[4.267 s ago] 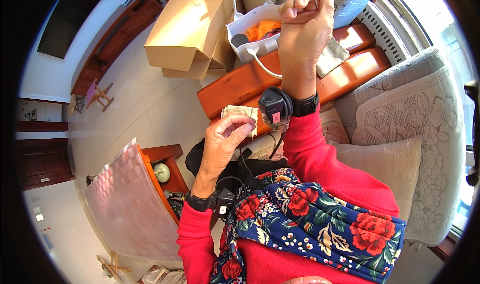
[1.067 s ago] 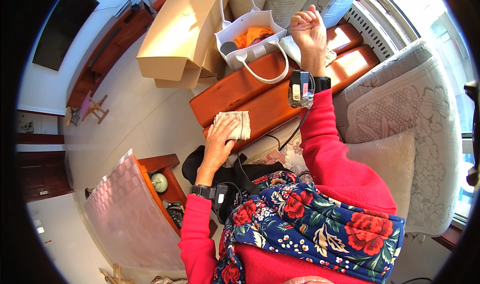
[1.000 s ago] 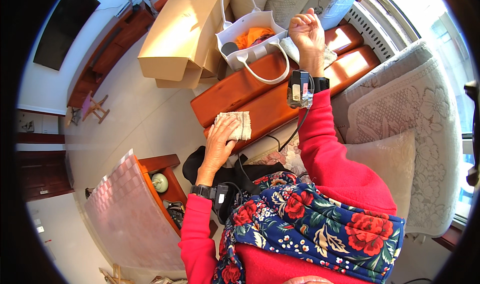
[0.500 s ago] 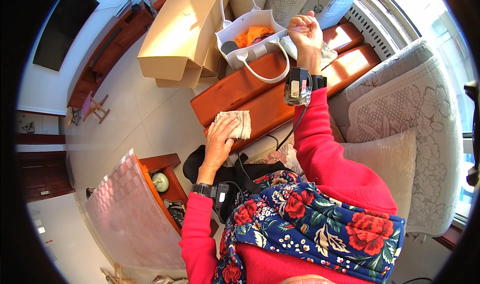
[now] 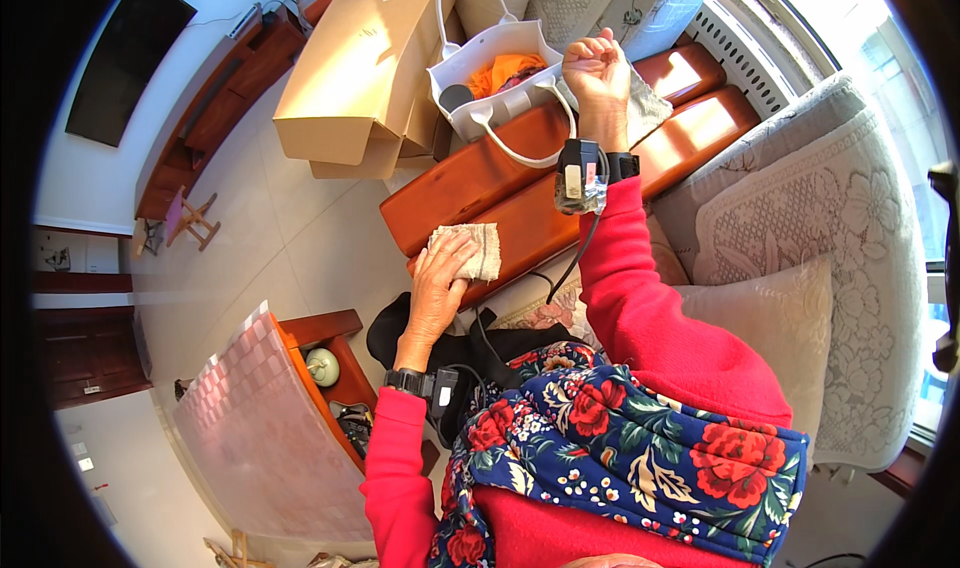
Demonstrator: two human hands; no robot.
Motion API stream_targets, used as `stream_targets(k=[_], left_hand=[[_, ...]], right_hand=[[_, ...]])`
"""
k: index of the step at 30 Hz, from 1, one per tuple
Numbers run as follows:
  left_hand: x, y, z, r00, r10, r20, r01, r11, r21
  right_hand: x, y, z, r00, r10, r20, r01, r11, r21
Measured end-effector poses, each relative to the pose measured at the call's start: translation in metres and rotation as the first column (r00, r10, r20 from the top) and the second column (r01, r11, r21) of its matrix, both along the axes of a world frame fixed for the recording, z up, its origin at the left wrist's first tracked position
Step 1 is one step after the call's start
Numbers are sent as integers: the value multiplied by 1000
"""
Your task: The person wipes a wooden surface with a white cloth, repeatedly folding and refolding the cloth while cleaning. The person also adjusts the head-mounted camera strap multiple times during the task.
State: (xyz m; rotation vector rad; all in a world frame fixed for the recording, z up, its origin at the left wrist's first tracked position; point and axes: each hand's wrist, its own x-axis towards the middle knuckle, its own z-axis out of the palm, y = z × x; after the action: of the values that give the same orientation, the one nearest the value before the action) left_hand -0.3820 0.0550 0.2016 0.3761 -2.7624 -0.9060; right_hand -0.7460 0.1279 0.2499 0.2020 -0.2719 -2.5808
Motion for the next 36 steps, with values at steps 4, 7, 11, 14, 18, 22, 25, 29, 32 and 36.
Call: stream_targets(k=[4,7,11,14,18,22,25,29,32,36], left_hand=[[2,5,18,999,-16,52,17,999,-29],[-3,4,39,1000,-1,-21,1,1000,-4],[-20,0,62,986,118,-119,-83,961,265],[-29,13,71,984,137,-113,-49,822,568],[-40,30,74,988,101,-120,20,679,734],[-46,38,77,992,94,-85,24,519,855],[-48,40,78,994,101,-50,-7,496,868],[-45,40,73,991,123,-59,-15,526,851],[-35,33,66,989,149,10,-94,568,818],[-23,20,55,968,245,51,-219,728,650]], right_hand=[[11,-11,10,998,-25,-50,30,995,95],[20,-19,17,994,-37,-101,50,990,133],[37,-36,30,975,-85,-206,125,974,189],[51,-52,44,946,-117,-302,194,951,239],[72,-69,61,898,-166,-408,298,910,287],[86,-75,67,863,-182,-471,345,894,286],[88,-77,66,883,-168,-438,312,907,282],[78,-76,57,930,-163,-330,273,907,322],[66,-68,44,954,-115,-275,203,927,314],[52,-57,29,977,-97,-190,152,941,303]])
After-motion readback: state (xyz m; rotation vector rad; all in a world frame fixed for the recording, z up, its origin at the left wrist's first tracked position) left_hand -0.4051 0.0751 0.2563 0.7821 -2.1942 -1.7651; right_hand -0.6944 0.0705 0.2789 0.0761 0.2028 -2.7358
